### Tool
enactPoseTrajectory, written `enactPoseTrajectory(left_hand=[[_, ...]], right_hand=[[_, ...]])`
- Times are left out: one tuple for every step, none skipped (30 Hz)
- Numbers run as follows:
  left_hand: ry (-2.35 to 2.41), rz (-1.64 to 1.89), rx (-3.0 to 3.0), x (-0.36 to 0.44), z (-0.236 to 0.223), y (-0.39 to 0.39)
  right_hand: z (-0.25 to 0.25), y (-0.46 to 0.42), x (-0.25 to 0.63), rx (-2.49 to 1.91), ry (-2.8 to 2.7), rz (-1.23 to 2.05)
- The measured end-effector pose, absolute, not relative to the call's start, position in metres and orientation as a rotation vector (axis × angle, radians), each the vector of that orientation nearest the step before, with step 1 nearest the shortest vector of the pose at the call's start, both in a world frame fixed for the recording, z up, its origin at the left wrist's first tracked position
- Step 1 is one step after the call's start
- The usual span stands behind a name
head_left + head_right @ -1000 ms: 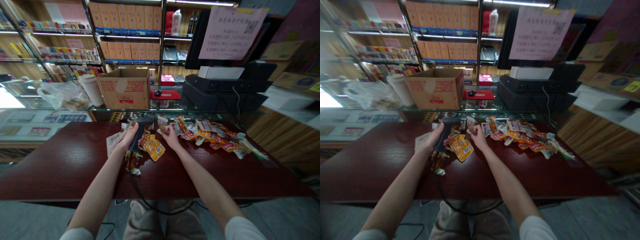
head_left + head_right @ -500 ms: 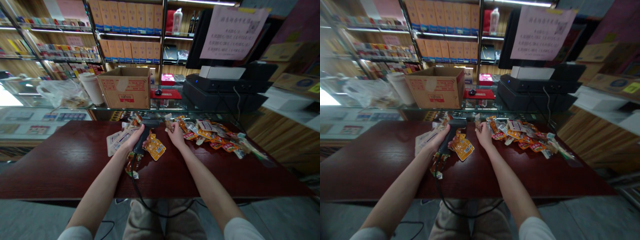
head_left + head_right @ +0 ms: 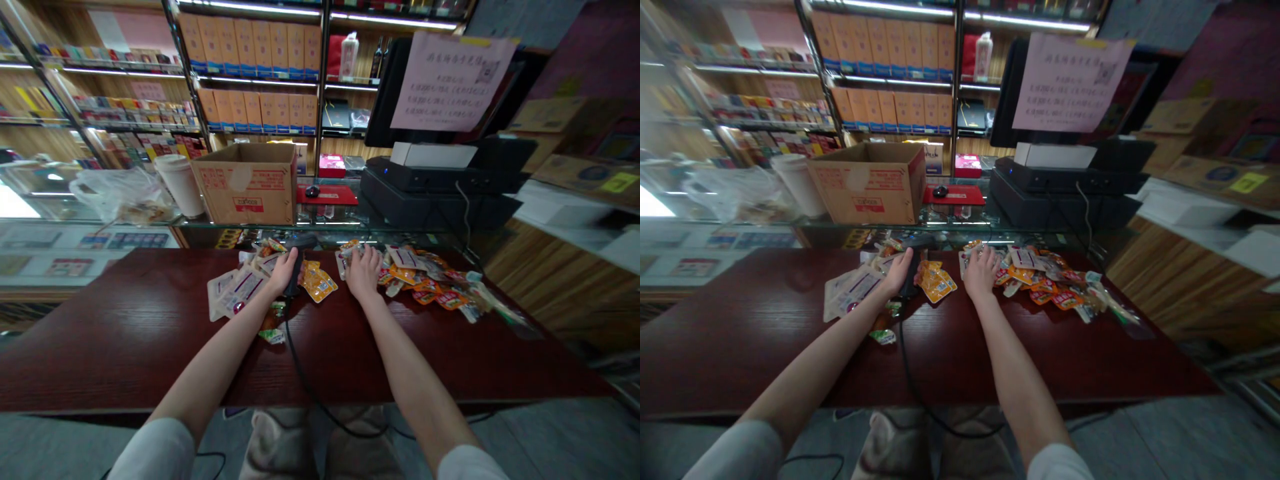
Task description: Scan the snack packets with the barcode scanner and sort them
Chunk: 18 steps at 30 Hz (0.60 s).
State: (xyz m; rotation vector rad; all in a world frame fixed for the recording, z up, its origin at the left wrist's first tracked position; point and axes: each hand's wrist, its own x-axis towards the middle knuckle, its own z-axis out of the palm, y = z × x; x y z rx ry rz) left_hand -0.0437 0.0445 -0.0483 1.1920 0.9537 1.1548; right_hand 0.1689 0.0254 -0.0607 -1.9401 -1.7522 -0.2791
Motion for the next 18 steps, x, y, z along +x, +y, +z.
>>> enactPoseTrajectory(left_hand=[[0.961, 1.132, 1.187, -0.043, -0.047, 0.048], [0.968, 1.110, 1.183, -0.044, -0.046, 0.050], [0.975, 1.090, 1.184, -0.045, -0.045, 0.051], [0.982, 1.081, 1.189, -0.047, -0.044, 0.051], [0.984, 1.089, 1.195, -0.051, -0.043, 0.051], [0.981, 1.101, 1.202, -0.055, -0.041, 0.050], [0.974, 1.111, 1.211, -0.059, -0.039, 0.048], [0.967, 1.115, 1.221, -0.064, -0.037, 0.046], [0.962, 1.115, 1.233, -0.070, -0.033, 0.043], [0.962, 1.111, 1.247, -0.075, -0.030, 0.040], [0.966, 1.107, 1.260, -0.080, -0.026, 0.037], [0.969, 1.109, 1.269, -0.083, -0.022, 0.035], [0.972, 1.119, 1.271, -0.086, -0.019, 0.032], [0.970, 1.135, 1.267, -0.088, -0.017, 0.030], [0.964, 1.163, 1.255, -0.090, -0.016, 0.028], [0.957, 1.195, 1.239, -0.091, -0.016, 0.027], [0.950, 1.227, 1.219, -0.091, -0.016, 0.025], [0.944, 1.250, 1.192, -0.092, -0.016, 0.024]], right_hand=[[-0.061, 0.025, 0.167, -1.897, -1.803, -0.260], [-0.062, 0.025, 0.163, -1.855, -1.875, -0.208], [-0.063, 0.024, 0.159, -1.818, -1.961, -0.139], [-0.064, 0.024, 0.155, -1.796, -2.044, -0.069], [-0.066, 0.022, 0.150, -1.796, -2.109, -0.014], [-0.068, 0.021, 0.145, -1.808, -2.152, 0.012], [-0.069, 0.020, 0.140, -1.825, -2.175, 0.022], [-0.071, 0.018, 0.136, -1.839, -2.182, 0.018], [-0.072, 0.017, 0.133, -1.848, -2.180, 0.006], [-0.073, 0.017, 0.130, -1.855, -2.173, -0.006], [-0.074, 0.016, 0.128, -1.852, -2.168, -0.021], [-0.076, 0.016, 0.126, -1.842, -2.166, -0.037], [-0.077, 0.016, 0.124, -1.831, -2.162, -0.046], [-0.078, 0.016, 0.122, -1.822, -2.153, -0.042], [-0.079, 0.017, 0.119, -1.809, -2.140, -0.025], [-0.080, 0.018, 0.115, -1.791, -2.120, 0.001], [-0.082, 0.019, 0.111, -1.764, -2.095, 0.036], [-0.084, 0.021, 0.107, -1.730, -2.059, 0.080]])
